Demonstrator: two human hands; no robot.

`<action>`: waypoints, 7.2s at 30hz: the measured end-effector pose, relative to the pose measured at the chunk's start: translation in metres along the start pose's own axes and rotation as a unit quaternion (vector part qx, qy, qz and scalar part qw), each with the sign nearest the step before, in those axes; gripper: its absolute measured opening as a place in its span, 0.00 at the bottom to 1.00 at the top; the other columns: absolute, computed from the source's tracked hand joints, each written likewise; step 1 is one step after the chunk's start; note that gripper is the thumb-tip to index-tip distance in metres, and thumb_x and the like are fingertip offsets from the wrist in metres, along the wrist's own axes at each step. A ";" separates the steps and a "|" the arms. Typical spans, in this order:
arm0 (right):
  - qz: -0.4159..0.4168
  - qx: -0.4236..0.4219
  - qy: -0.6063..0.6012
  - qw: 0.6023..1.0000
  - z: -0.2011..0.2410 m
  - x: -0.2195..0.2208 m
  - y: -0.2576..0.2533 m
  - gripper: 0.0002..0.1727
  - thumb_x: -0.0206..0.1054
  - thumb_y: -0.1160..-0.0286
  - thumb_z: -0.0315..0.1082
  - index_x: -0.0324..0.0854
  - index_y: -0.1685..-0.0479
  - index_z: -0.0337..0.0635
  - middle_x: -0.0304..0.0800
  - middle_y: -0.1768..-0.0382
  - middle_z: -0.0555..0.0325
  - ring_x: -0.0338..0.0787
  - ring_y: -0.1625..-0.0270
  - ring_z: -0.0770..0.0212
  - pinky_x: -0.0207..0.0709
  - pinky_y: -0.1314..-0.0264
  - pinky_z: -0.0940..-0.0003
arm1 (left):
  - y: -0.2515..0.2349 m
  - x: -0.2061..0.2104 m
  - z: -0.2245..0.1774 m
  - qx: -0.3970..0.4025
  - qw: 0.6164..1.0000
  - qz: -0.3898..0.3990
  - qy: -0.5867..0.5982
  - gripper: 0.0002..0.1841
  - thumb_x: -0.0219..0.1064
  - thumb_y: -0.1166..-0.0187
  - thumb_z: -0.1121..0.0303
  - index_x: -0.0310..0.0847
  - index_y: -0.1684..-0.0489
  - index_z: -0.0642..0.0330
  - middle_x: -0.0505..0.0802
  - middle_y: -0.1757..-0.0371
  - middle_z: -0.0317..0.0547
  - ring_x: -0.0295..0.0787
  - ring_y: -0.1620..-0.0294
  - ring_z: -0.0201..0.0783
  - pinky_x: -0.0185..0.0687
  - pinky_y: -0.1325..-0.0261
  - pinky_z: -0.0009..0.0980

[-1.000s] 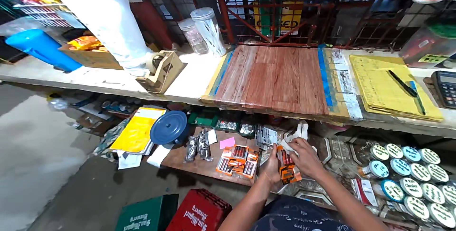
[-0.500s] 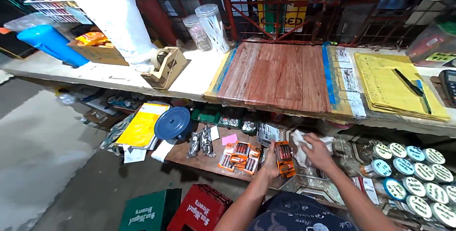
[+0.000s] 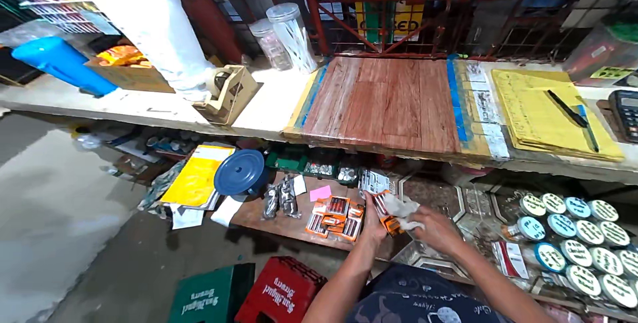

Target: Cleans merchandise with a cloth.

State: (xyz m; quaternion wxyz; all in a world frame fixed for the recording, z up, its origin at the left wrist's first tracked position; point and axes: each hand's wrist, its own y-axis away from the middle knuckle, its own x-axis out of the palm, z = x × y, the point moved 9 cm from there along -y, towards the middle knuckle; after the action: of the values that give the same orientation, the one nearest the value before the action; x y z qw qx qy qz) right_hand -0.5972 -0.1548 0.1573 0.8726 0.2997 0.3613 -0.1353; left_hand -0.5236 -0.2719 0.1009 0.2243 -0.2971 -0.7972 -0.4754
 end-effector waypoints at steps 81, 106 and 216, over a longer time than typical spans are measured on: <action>-0.168 -0.128 -0.011 0.978 0.015 -0.004 -0.024 0.21 0.59 0.14 0.34 0.83 0.27 0.39 0.84 0.26 0.42 0.80 0.22 0.38 0.68 0.19 0.38 | 0.036 0.013 0.068 -0.171 0.983 0.061 -0.039 0.30 0.31 0.08 0.42 0.74 0.39 0.52 0.91 0.54 0.48 0.90 0.54 0.45 0.87 0.52 0.46; -0.256 0.067 -0.200 0.943 -0.101 -0.014 0.024 0.20 0.62 0.16 0.31 0.82 0.33 0.25 0.86 0.36 0.26 0.84 0.29 0.33 0.68 0.22 0.36 | -0.029 -0.155 -0.161 0.086 0.550 -0.242 -0.795 0.38 0.63 0.21 0.75 0.54 0.06 0.48 0.66 0.13 0.70 0.60 0.14 0.70 0.55 0.18 0.69; -0.254 -0.181 -0.043 0.949 0.037 -0.058 0.032 0.15 0.67 0.26 0.31 0.93 0.44 0.41 0.92 0.43 0.42 0.92 0.41 0.42 0.84 0.38 0.43 | 0.038 0.018 0.009 -0.035 0.989 0.140 0.042 0.40 0.28 0.12 0.33 0.79 0.41 0.56 0.95 0.54 0.53 0.96 0.55 0.47 0.93 0.54 0.44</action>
State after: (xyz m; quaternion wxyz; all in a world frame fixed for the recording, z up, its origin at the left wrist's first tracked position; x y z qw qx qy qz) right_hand -0.6034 -0.1514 0.2331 0.8635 0.0285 0.4061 -0.2978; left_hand -0.5107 -0.2448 0.1319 0.3111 -0.3929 -0.7205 -0.4793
